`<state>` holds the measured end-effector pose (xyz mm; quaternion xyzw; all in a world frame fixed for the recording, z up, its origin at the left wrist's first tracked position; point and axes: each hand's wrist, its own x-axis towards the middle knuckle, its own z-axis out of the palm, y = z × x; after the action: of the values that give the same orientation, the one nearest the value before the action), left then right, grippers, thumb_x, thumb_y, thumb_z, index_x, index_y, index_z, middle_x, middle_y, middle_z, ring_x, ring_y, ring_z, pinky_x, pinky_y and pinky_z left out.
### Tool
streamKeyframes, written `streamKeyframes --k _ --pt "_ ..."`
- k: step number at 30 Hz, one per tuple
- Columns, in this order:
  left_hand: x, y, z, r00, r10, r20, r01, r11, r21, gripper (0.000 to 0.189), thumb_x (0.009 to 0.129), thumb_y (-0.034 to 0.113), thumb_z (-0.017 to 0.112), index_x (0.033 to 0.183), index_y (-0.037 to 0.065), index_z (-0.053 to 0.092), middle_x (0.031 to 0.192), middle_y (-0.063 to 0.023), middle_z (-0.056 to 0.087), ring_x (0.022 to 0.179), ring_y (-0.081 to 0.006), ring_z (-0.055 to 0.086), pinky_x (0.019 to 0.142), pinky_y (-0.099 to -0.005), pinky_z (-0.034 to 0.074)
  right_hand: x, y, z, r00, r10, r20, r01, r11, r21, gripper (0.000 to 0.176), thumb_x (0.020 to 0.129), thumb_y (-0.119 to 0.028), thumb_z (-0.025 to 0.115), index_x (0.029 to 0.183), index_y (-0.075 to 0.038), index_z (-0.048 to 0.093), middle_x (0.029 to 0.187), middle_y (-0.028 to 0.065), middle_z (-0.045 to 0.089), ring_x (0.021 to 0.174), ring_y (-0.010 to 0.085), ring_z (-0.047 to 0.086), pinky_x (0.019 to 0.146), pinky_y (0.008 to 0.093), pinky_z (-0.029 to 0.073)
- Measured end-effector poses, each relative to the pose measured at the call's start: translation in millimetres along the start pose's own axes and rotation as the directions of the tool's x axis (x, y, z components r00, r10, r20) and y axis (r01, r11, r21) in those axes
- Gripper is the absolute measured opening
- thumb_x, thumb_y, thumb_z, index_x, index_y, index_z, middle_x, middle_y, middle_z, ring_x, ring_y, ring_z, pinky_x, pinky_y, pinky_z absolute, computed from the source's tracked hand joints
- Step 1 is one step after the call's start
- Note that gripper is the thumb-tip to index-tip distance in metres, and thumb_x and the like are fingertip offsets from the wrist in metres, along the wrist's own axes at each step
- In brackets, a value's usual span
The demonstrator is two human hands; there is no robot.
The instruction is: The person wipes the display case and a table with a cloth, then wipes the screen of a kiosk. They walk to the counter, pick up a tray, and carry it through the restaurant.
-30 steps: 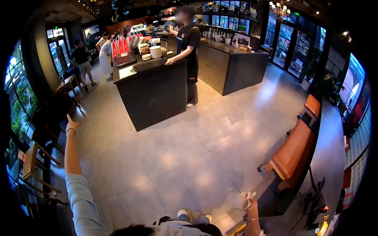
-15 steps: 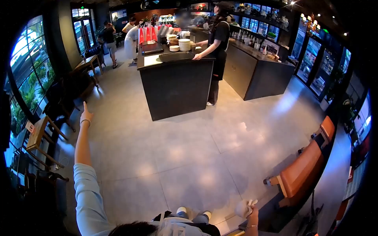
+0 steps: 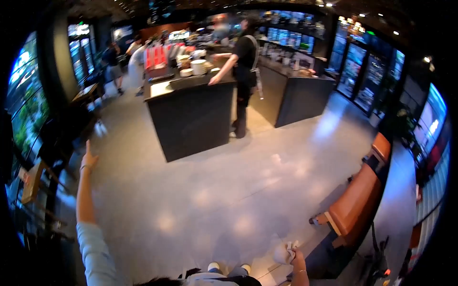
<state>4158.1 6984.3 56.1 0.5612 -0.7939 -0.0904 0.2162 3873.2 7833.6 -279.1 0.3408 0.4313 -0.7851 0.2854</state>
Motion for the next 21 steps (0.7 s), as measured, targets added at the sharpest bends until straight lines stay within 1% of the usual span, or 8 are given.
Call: streamKeyframes --k 2,3,6,7,10,15,18,21 --pt "17.2 -13.3 3.1 0.997 0.068 -0.042 -0.073 0.988 -0.136 0.086 0.064 0.008 0.054 0.129 0.031 0.003 0.080 -0.0200 0.057 0.068 -0.0276 0.057 0.061 -0.0387 0.045 -1.2 -3.4 1.3 0.996 -0.055 0.069 0.061 0.995 -0.080 0.023 0.077 -0.013 0.038 0.097 -0.009 0.049 0.090 0.0092 0.055 0.082 0.0268 0.053 0.074 0.0443 0.044" --pt "25.9 -17.2 6.3 0.999 0.036 0.008 -0.032 0.950 -0.311 0.084 0.066 0.010 0.054 0.129 0.031 0.004 0.081 -0.0178 0.056 0.061 -0.0247 0.054 0.055 -0.0388 0.043 -13.0 -10.6 11.8 1.000 -0.010 -0.008 0.010 1.000 0.009 0.027 0.076 -0.012 0.037 0.101 -0.007 0.047 0.090 0.0104 0.055 0.082 0.0268 0.054 0.072 0.0434 0.045" --pt "40.2 -27.0 11.4 0.966 -0.102 0.237 0.248 0.626 -0.740 0.078 0.070 0.015 0.052 0.130 0.032 0.005 0.089 -0.0135 0.053 0.052 -0.0190 0.050 0.043 -0.0374 0.039 -11.2 -20.4 17.0 0.998 -0.062 0.012 0.062 0.993 -0.099 0.028 0.075 -0.010 0.038 0.102 -0.006 0.047 0.089 0.0107 0.054 0.081 0.0262 0.054 0.068 0.0393 0.047" --pt "16.0 2.9 -7.2 0.943 -0.167 0.290 0.325 0.660 -0.677 0.072 0.074 0.022 0.047 0.129 0.033 0.003 0.098 -0.0109 0.051 0.052 -0.0174 0.050 0.043 -0.0321 0.036 -1.8 -23.4 12.3 0.997 -0.073 0.026 0.075 0.992 -0.101 0.028 0.075 -0.010 0.038 0.101 -0.006 0.047 0.088 0.0108 0.054 0.080 0.0262 0.054 0.067 0.0382 0.048" --pt "30.3 13.6 23.2 0.933 -0.196 0.302 0.359 0.564 -0.744 0.071 0.075 0.025 0.044 0.129 0.033 -0.001 0.099 -0.0094 0.050 0.055 -0.0174 0.051 0.047 -0.0304 0.036 15.2 -30.4 4.2 0.998 -0.067 0.012 0.068 0.991 -0.117 0.029 0.075 -0.010 0.039 0.103 -0.005 0.046 0.089 0.0115 0.054 0.078 0.0260 0.055 0.068 0.0353 0.047" --pt "62.1 69.8 84.8 0.882 -0.187 0.432 0.469 0.425 -0.774 0.070 0.075 0.025 0.044 0.128 0.033 -0.001 0.099 -0.0078 0.049 0.060 -0.0202 0.053 0.049 -0.0327 0.037 94.9 -64.8 -31.8 0.995 -0.035 -0.089 0.016 0.980 -0.199 0.031 0.077 -0.012 0.040 0.105 -0.001 0.046 0.091 0.0133 0.055 0.078 0.0254 0.054 0.072 0.0327 0.045" --pt "99.0 95.0 127.8 0.836 -0.136 0.532 0.542 0.354 -0.762 0.063 0.076 0.026 0.043 0.127 0.031 0.007 0.095 -0.0066 0.049 0.062 -0.0210 0.053 0.053 -0.0338 0.038 77.2 -75.2 28.4 0.960 -0.280 -0.005 0.269 0.928 -0.257 0.024 0.077 -0.014 0.039 0.098 -0.004 0.048 0.084 0.0131 0.054 0.068 0.0241 0.055 0.052 0.0308 0.049" --pt "111.1 158.3 143.7 0.839 -0.164 0.518 0.536 0.410 -0.738 0.056 0.078 0.028 0.043 0.126 0.028 0.015 0.092 -0.0055 0.051 0.062 -0.0209 0.053 0.056 -0.0356 0.039 148.2 -105.3 32.3 0.942 -0.218 0.255 0.229 0.973 -0.017 0.018 0.079 -0.017 0.039 0.081 -0.004 0.052 0.080 0.0096 0.055 0.073 0.0204 0.054 0.065 0.0330 0.046"
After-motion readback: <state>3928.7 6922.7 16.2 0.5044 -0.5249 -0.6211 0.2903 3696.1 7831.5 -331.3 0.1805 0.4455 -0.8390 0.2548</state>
